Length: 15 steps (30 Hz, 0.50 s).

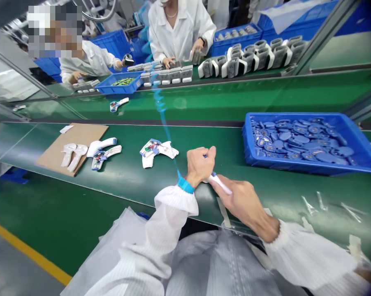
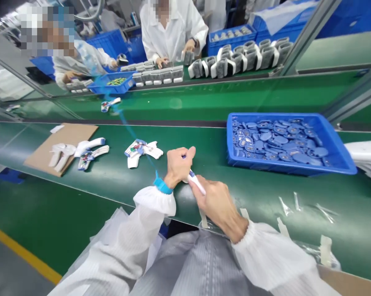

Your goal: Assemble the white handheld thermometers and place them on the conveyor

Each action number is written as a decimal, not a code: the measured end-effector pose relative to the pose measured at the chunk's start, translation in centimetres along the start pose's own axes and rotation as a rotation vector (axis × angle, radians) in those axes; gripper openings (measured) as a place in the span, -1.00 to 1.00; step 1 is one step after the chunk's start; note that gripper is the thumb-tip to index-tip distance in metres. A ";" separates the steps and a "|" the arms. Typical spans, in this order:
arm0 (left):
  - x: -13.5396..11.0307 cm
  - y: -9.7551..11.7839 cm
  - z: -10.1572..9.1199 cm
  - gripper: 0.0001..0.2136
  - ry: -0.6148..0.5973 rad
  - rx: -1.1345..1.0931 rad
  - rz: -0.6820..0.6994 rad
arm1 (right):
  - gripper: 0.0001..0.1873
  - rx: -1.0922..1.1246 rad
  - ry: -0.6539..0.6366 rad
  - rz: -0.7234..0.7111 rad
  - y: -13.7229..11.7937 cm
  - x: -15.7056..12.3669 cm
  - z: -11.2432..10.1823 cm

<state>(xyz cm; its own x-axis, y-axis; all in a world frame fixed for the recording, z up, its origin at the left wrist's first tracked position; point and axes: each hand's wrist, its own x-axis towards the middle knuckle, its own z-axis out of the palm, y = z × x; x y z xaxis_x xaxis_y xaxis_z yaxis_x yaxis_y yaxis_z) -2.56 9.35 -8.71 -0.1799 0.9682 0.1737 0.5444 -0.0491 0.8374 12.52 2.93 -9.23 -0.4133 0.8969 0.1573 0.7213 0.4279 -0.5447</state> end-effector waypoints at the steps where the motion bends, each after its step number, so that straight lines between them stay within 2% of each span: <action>1: 0.0 0.1 0.0 -0.45 -0.026 -0.035 -0.038 | -0.50 0.013 0.008 -0.004 -0.2 -0.1 0.1; 4: 0.4 0.2 0.2 -0.42 -0.059 -0.141 -0.179 | -0.48 -0.032 0.068 0.019 -1.1 -0.2 0.4; 7: 1.3 0.5 0.1 -0.44 -0.064 -0.190 -0.215 | -0.48 -0.021 0.065 0.104 -1.4 0.6 -0.4; 9: 1.4 1.1 -1.0 -0.48 -0.144 -0.273 -0.204 | -0.49 0.203 -0.013 0.227 -0.7 0.9 -1.7; 12: 0.1 2.5 -3.6 -0.73 -0.392 -0.561 -0.055 | -0.39 0.646 -0.123 0.418 1.3 0.8 -3.9; 15: -2.2 4.4 -5.8 -0.56 -0.560 -0.751 0.094 | -0.37 0.893 -0.220 0.450 3.2 0.1 -5.0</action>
<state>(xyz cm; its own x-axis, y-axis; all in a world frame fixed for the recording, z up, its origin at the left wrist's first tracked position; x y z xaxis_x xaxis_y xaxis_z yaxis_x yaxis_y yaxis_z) -4.53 5.63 -2.41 0.3641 0.9197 0.1469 -0.1693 -0.0898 0.9815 17.55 5.00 -6.87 -0.3639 0.8751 -0.3189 0.1949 -0.2633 -0.9448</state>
